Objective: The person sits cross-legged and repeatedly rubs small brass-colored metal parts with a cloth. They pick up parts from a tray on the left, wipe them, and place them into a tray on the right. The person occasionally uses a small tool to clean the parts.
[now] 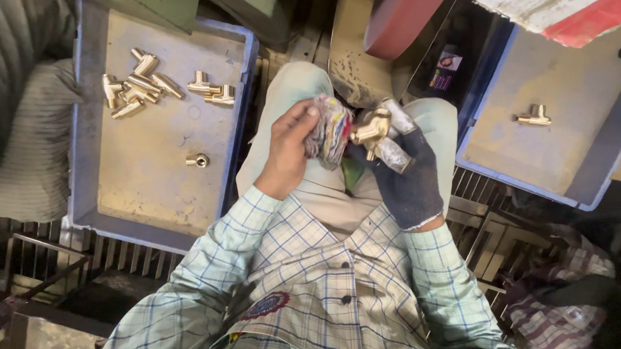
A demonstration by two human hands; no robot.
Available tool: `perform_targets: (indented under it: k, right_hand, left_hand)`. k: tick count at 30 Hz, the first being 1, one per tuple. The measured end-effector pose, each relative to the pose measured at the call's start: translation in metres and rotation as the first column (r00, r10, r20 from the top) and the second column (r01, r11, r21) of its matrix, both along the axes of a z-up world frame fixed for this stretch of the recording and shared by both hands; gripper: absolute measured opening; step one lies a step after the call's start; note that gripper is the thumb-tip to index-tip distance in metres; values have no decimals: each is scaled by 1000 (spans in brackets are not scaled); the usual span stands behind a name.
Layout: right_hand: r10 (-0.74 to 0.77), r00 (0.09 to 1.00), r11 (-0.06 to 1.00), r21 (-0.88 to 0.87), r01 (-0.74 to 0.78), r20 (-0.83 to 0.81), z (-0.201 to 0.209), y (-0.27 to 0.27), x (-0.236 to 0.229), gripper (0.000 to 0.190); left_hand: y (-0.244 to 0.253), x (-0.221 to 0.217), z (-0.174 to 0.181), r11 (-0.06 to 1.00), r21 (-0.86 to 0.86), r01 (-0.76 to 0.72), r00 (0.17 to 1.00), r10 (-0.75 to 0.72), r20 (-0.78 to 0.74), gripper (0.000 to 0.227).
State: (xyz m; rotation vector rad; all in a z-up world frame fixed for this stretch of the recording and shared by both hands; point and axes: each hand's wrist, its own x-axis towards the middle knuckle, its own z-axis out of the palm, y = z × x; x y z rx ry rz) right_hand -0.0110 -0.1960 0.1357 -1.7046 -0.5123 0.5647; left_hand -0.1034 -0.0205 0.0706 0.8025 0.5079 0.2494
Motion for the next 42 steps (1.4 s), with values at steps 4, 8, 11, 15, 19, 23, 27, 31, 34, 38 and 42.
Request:
perform_targets:
  k: [4, 8, 11, 15, 19, 23, 27, 31, 34, 38, 42]
  right_hand:
    - [-104, 911, 959, 203, 198, -398, -8, -3, -1, 63]
    - [-108, 918, 968, 170, 185, -381, -8, -3, -2, 65]
    - [-15, 971, 992, 119, 45, -237, -4, -11, 6, 69]
    - [105, 948, 985, 165, -57, -299, -8, -18, 23, 85]
    - [146, 934, 963, 265, -58, -326, -22, -21, 37, 89]
    - [114, 893, 962, 272, 10, -436, -37, -19, 52, 88]
    - [134, 970, 972, 217, -88, -204, -60, -14, 79, 78]
    - [95, 965, 962, 270, -26, -243, -85, -4, 96, 74]
    - [35, 954, 961, 273, 50, -299, -93, 3, 99, 67]
    - [-73, 893, 977, 150, 155, -445, -96, 12, 99, 51]
    - [43, 999, 999, -11, -43, 5, -111, 7, 103, 45]
  left_hand:
    - [-13, 3, -3, 880, 437, 189, 978, -130, -161, 35]
    - [-14, 12, 2, 799, 546, 254, 967, -212, -139, 29]
    - [-5, 24, 0, 825, 481, 295, 955, -235, -182, 27]
    - [3, 40, -5, 821, 441, 362, 929, -281, -239, 23]
    - [12, 56, -12, 775, 485, 405, 914, -334, -230, 19]
    - [22, 78, -35, 767, 457, 450, 893, -392, -220, 16]
    - [29, 104, -71, 869, 200, 452, 885, -411, -218, 12]
    - [30, 122, -95, 943, 29, 331, 934, -323, -154, 11]
    - [27, 126, -101, 965, -107, 239, 958, -252, -134, 11]
    - [20, 128, -104, 973, -170, 155, 974, -179, -136, 11]
    - [15, 128, -107, 970, -222, 95, 983, -127, -134, 11]
